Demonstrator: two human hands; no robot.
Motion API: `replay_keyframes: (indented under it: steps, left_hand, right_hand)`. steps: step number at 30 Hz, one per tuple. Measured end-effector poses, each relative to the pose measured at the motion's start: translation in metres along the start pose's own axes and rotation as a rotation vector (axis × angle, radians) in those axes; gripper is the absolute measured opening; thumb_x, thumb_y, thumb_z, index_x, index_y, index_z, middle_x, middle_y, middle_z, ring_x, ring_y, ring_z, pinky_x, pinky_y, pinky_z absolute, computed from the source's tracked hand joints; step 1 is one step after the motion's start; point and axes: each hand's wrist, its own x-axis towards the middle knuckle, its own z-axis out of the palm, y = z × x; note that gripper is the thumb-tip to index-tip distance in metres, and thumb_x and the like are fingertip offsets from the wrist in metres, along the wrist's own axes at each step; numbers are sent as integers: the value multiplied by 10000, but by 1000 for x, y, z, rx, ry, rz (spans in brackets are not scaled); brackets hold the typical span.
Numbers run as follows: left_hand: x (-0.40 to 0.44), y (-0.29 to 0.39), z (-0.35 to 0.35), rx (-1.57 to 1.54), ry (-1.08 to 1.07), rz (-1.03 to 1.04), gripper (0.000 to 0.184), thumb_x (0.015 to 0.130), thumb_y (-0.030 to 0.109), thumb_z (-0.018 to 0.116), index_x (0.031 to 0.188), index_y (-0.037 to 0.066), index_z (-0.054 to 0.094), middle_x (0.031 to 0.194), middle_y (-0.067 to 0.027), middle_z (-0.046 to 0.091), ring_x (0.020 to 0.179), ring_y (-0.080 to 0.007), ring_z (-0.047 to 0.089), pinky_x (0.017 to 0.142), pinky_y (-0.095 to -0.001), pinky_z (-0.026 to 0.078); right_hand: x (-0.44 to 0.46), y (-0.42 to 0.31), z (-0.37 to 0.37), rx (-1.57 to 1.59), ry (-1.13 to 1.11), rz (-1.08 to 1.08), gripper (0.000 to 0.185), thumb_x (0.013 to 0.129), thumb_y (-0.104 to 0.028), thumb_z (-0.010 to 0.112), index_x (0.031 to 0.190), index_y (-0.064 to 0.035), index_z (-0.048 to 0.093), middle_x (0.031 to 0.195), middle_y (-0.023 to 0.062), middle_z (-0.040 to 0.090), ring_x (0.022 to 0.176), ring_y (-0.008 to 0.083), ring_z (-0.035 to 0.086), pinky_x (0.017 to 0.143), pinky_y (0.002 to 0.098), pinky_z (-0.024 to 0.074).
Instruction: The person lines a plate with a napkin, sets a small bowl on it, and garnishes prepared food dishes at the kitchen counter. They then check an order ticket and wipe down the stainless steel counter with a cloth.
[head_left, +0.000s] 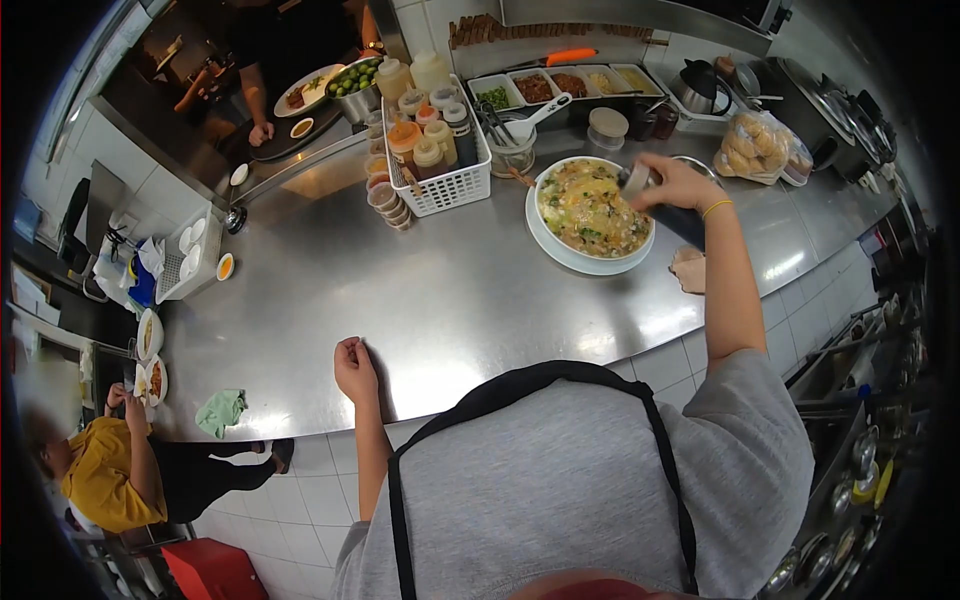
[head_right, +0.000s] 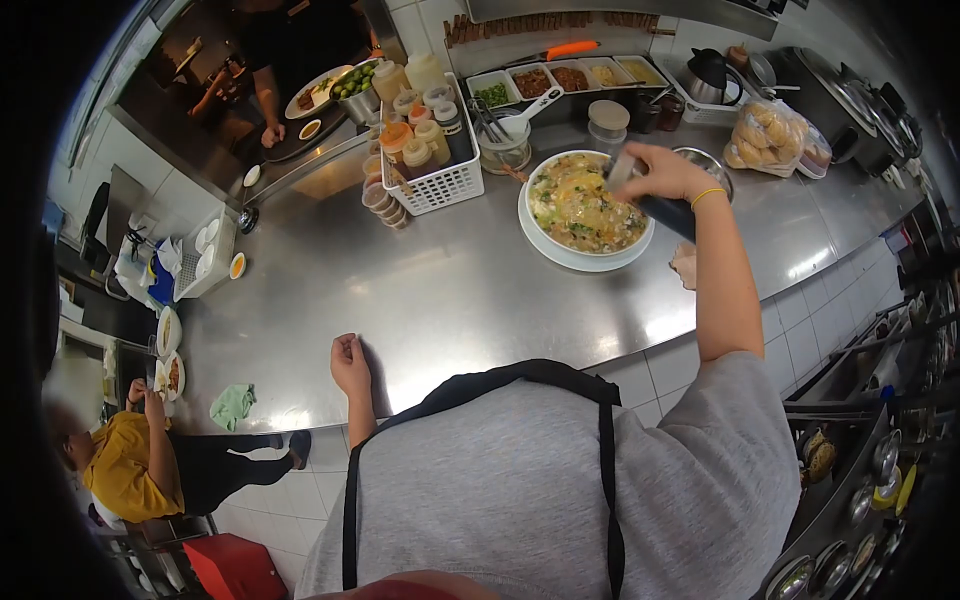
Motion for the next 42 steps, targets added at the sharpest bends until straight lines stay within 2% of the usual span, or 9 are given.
replay_keyframes:
  steps: [6, 13, 17, 22, 23, 26, 32, 35, 42]
  left_hand:
    - [-1, 0, -1, -2, 9, 9, 94, 852, 102, 559, 889, 23, 597, 770, -54, 618, 668, -124, 572, 631, -253, 461]
    - [-2, 5, -2, -6, -1, 8, 96, 856, 102, 554, 886, 21, 597, 776, -49, 620, 667, -120, 573, 629, -255, 462]
    - [-3, 1, -1, 22, 21, 12, 96, 856, 104, 554, 884, 23, 596, 778, -48, 620, 667, -123, 576, 628, -257, 463]
    - [-2, 5, -1, 51, 10, 1, 97, 855, 107, 551, 883, 27, 598, 777, -57, 617, 674, -136, 581, 634, -262, 464]
    - [-1, 5, -1, 54, 17, 3, 97, 855, 107, 551, 883, 27, 598, 777, -57, 617, 674, -136, 581, 634, -262, 464]
    - [-2, 6, -1, 67, 20, 18, 97, 854, 108, 552, 882, 27, 599, 777, -55, 617, 676, -135, 581, 634, -262, 464]
    - [-2, 0, -2, 33, 22, 38, 106, 852, 117, 559, 889, 27, 600, 788, -72, 622, 682, -159, 590, 640, -274, 464]
    - [-3, 3, -3, 32, 29, 30, 107, 849, 124, 565, 885, 30, 603, 779, -76, 621, 681, -168, 592, 637, -281, 463]
    - [-2, 1, -1, 28, 45, 13, 98, 847, 133, 574, 874, 45, 607, 748, -66, 617, 660, -159, 583, 611, -276, 457]
  right_hand:
    - [15, 18, -2, -532, -238, 261, 813, 474, -430, 767, 1153, -40, 547, 1099, 185, 587, 1010, 300, 566, 857, 342, 447]
    - [17, -1, 12, -575, -231, 177, 848, 455, -407, 776, 1188, -50, 545, 1144, 166, 583, 1066, 281, 550, 903, 338, 431]
    - [-4, -2, 9, -261, -138, 174, 807, 524, -398, 766, 1207, -41, 526, 1094, 142, 607, 1025, 254, 568, 879, 305, 426]
    - [14, -16, 31, 346, -80, -84, 659, 629, -317, 754, 1185, -52, 519, 1001, 77, 600, 931, 171, 550, 849, 259, 403]
    - [24, -28, 32, 282, -81, -171, 661, 674, -227, 734, 1250, -46, 466, 1080, 51, 559, 963, 136, 518, 872, 261, 402]
    - [54, -75, 45, 442, -34, -366, 647, 661, -248, 744, 1225, -79, 474, 1073, 62, 553, 998, 154, 506, 896, 280, 389]
    - [127, -146, 77, 456, 402, -755, 666, 671, -263, 792, 1205, -93, 433, 1086, 66, 555, 1012, 150, 523, 878, 290, 417]
    - [148, -156, 95, 432, 606, -760, 675, 650, -322, 796, 1167, -84, 432, 1092, 104, 569, 999, 201, 556, 864, 312, 436]
    - [191, -120, 138, 465, 531, -522, 691, 637, -320, 796, 1151, -60, 414, 1123, 157, 557, 1036, 268, 555, 866, 349, 440]
